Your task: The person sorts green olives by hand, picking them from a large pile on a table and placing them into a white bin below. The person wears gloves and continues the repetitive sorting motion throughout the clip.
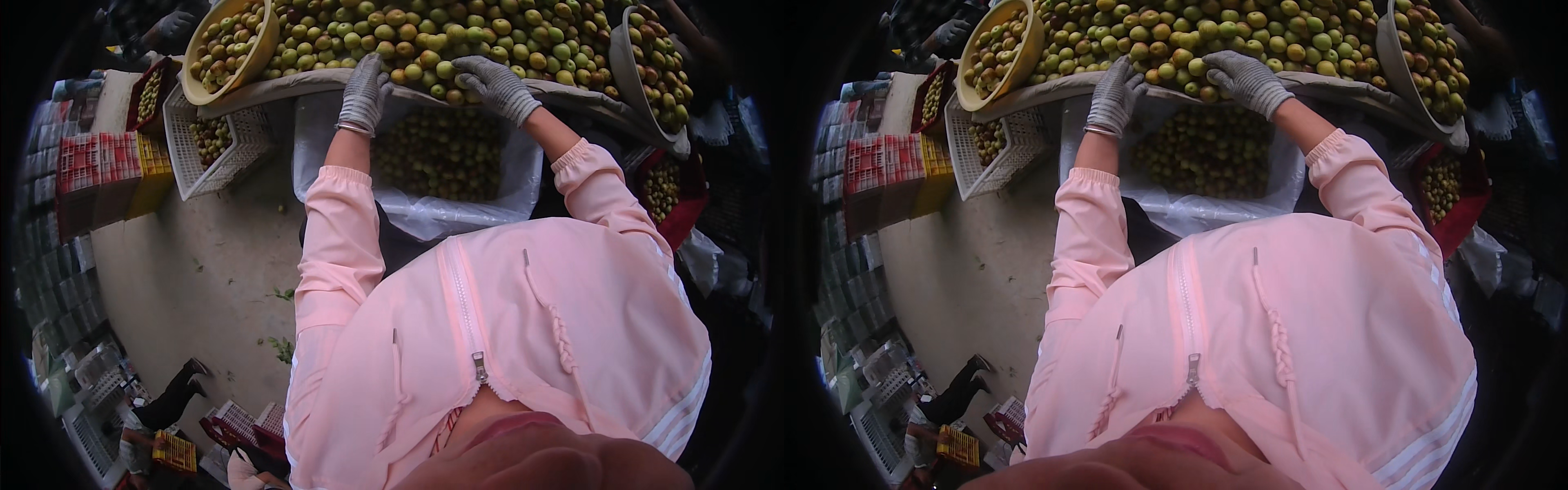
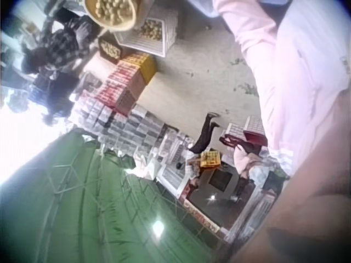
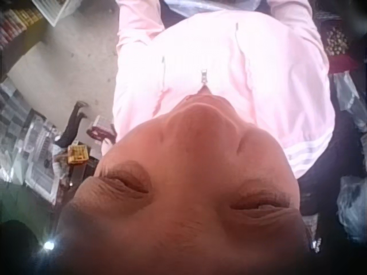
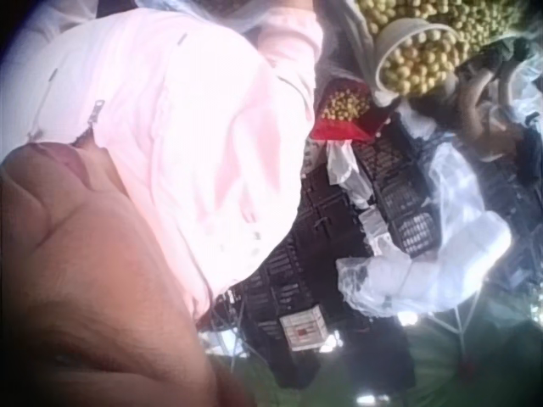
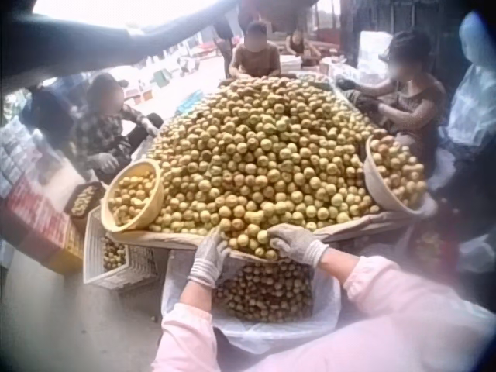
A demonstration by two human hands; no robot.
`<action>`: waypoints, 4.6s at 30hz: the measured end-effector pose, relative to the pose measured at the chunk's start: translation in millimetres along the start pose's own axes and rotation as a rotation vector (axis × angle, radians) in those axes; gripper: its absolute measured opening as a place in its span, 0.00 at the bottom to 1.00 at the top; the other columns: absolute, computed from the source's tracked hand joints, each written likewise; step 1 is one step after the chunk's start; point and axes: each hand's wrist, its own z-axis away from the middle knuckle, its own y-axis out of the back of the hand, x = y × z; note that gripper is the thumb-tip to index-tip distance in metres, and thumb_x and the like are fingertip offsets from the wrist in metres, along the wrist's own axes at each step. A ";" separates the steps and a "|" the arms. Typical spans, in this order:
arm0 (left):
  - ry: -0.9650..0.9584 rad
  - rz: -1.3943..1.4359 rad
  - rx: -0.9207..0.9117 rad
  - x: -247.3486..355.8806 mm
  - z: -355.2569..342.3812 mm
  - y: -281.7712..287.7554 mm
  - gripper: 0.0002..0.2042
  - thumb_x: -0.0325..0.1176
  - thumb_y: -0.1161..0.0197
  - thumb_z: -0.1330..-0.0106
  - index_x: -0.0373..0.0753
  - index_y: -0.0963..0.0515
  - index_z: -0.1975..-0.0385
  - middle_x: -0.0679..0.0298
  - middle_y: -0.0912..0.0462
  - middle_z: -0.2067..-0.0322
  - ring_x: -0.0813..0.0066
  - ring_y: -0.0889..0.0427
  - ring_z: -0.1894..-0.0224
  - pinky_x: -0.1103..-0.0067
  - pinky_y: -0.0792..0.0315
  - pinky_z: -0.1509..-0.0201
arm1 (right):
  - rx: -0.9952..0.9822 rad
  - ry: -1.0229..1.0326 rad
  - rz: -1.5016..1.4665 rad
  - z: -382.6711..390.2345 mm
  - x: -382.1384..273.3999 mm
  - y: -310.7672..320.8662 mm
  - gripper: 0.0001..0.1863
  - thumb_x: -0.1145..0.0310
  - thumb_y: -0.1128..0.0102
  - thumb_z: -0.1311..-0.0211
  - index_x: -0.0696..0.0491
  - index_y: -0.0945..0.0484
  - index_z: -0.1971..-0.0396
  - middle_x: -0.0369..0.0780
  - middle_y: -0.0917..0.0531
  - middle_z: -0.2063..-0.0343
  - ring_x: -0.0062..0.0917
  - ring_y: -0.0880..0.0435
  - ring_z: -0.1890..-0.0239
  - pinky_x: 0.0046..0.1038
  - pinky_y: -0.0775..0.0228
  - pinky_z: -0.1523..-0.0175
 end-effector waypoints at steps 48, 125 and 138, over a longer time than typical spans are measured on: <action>0.019 0.033 -0.042 -11.3 -2.6 -13.0 0.31 0.46 0.48 0.33 0.40 0.49 0.34 0.49 0.46 0.35 0.54 0.46 0.34 0.60 0.43 0.36 | 0.086 0.066 0.177 -48.7 2.0 20.3 0.12 0.60 0.47 0.38 0.48 0.22 0.59 0.38 0.19 0.65 0.35 0.20 0.62 0.32 0.27 0.59; 0.033 0.092 -0.016 -16.3 -14.0 -17.1 0.29 0.47 0.44 0.36 0.44 0.42 0.38 0.59 0.41 0.37 0.56 0.42 0.37 0.50 0.45 0.40 | -0.433 -0.362 -0.071 -4.4 63.8 48.4 0.23 0.59 0.51 0.35 0.51 0.33 0.42 0.44 0.25 0.48 0.32 0.26 0.47 0.27 0.35 0.42; 0.044 0.049 -0.066 -16.0 -16.6 -11.4 0.29 0.47 0.44 0.36 0.47 0.43 0.36 0.63 0.39 0.38 0.61 0.43 0.35 0.51 0.46 0.40 | -0.332 -0.279 -0.298 -10.6 76.1 15.0 0.22 0.59 0.51 0.34 0.53 0.32 0.43 0.41 0.25 0.47 0.26 0.27 0.45 0.24 0.36 0.41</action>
